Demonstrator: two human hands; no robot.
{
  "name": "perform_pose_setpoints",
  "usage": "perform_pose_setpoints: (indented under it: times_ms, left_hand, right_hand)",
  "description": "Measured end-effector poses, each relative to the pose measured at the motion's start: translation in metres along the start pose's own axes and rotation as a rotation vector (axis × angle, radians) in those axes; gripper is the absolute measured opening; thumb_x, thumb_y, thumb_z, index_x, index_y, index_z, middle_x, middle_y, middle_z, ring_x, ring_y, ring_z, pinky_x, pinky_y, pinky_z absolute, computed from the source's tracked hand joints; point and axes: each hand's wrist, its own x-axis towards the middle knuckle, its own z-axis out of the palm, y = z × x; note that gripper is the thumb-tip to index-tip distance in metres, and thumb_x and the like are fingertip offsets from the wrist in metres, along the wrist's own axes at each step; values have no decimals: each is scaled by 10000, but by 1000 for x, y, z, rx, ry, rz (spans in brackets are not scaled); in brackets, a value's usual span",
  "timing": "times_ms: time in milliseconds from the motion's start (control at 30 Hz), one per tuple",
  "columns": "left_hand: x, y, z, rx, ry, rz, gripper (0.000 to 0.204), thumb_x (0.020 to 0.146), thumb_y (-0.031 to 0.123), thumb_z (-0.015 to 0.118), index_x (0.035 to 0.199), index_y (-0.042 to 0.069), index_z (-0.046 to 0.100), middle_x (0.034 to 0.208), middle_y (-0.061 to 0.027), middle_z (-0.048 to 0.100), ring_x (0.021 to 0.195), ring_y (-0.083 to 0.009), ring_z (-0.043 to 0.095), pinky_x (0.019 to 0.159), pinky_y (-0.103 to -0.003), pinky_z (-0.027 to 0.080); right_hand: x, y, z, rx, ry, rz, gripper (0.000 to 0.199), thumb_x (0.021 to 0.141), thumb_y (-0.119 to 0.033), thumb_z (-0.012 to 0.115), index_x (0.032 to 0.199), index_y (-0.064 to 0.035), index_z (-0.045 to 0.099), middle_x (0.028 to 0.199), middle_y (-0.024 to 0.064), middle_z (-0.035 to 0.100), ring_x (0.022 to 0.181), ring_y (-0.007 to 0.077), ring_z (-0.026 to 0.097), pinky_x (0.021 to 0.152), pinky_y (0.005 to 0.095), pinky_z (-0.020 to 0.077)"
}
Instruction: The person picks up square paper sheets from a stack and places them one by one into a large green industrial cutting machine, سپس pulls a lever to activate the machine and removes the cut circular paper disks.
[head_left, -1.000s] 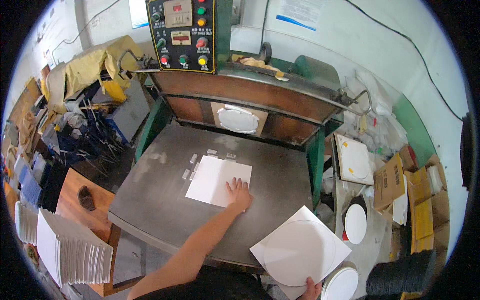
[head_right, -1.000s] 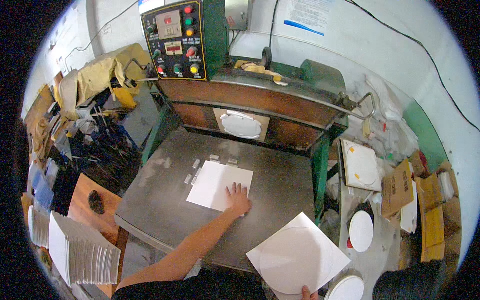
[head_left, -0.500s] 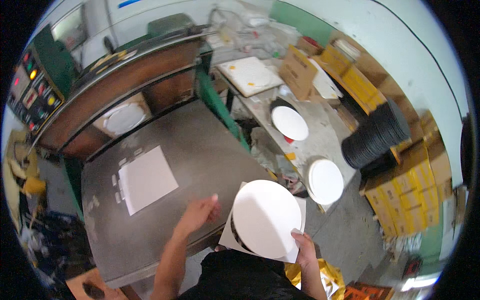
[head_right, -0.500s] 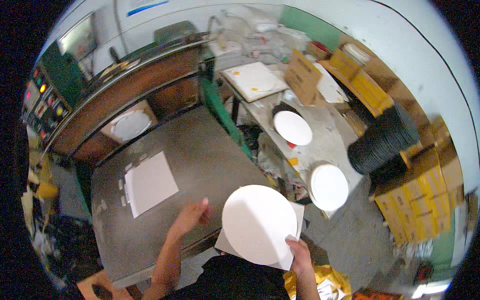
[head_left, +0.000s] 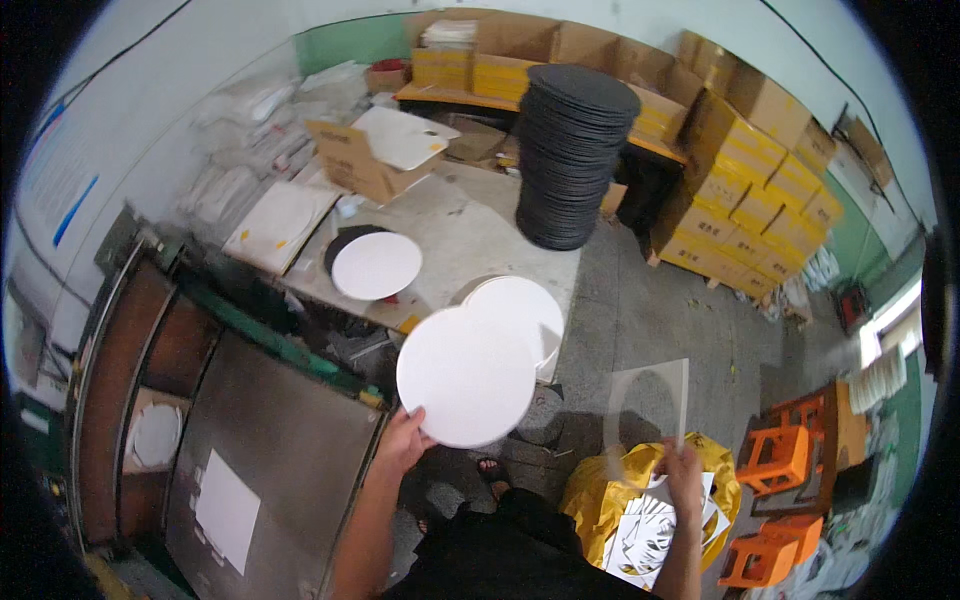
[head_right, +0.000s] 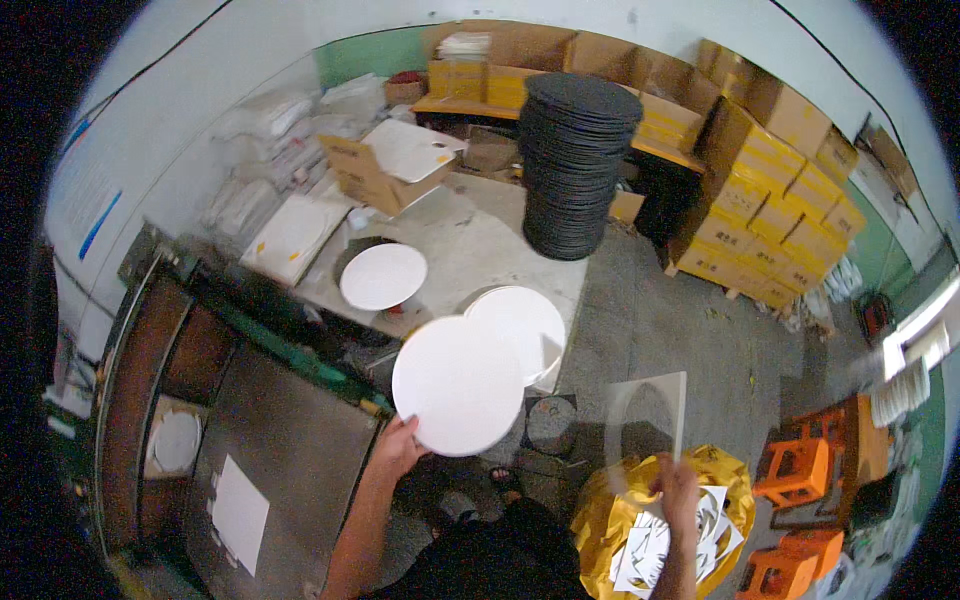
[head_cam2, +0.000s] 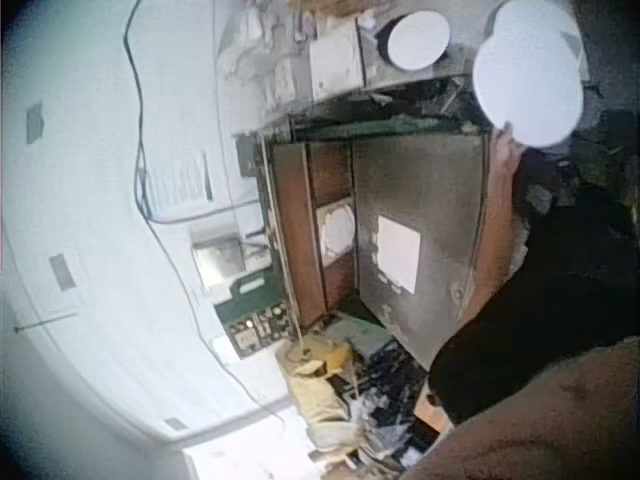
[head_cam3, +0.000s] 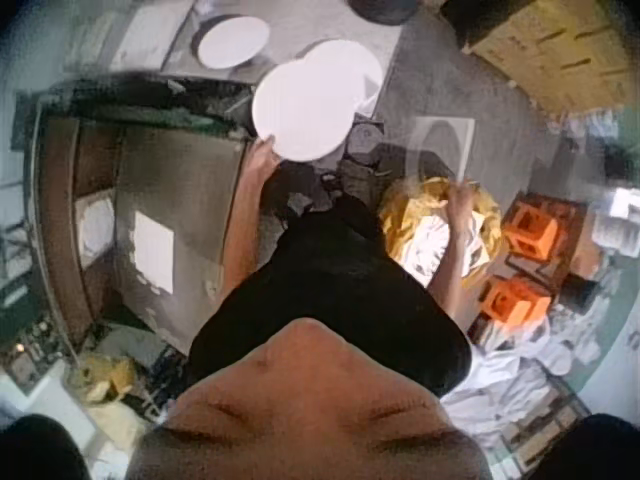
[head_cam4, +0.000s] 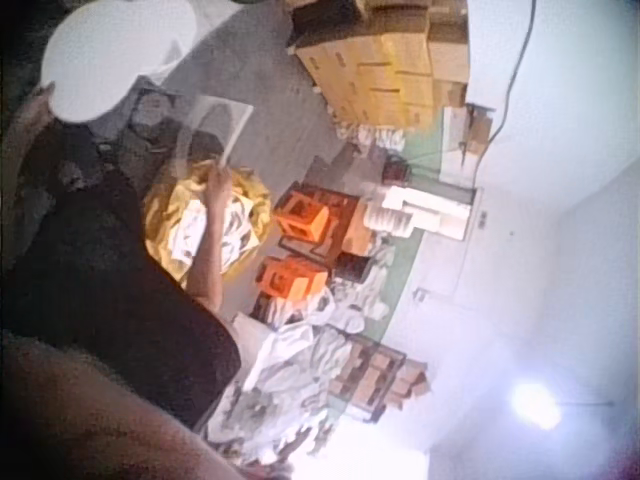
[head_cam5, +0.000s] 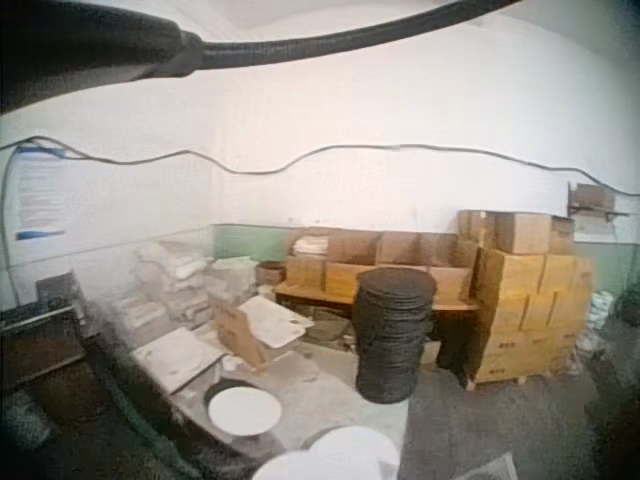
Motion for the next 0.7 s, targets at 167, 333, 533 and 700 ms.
perform_pose_setpoints:
  times_ms: [167,333,533,700]
  left_hand:
    - [133,-16,70,10,-29,21,398,1012,203,474,1368,66,363,1357,-118,478,1240,-292,498,999,-511,440]
    - [188,-41,73,83,144,-81,406,1015,205,463,1376,54,354,1368,-144,469,1237,-313,501,1030,-524,427]
    - [202,-46,86,101,149,-148,448,1008,191,467,1402,39,320,1377,-171,459,1239,-331,499,1031,-517,424]
    - [187,-27,53,381,190,-124,478,979,248,521,1359,-7,383,1233,-180,582,1093,-331,599,946,-489,480]
  right_hand:
    - [-14,45,-53,-480,443,145,253,953,-226,515,1009,9,592,685,171,618,614,300,627,565,422,492]
    - [-45,187,-26,-702,327,728,597,843,-248,616,1343,-5,397,1135,251,622,1025,404,611,865,523,478]
    - [-98,375,41,-588,-217,720,543,749,-413,706,874,109,622,901,316,653,929,437,646,766,502,521]
    - [-3,335,123,-827,-699,-437,313,830,-382,598,895,-85,674,749,171,657,762,384,646,685,472,524]
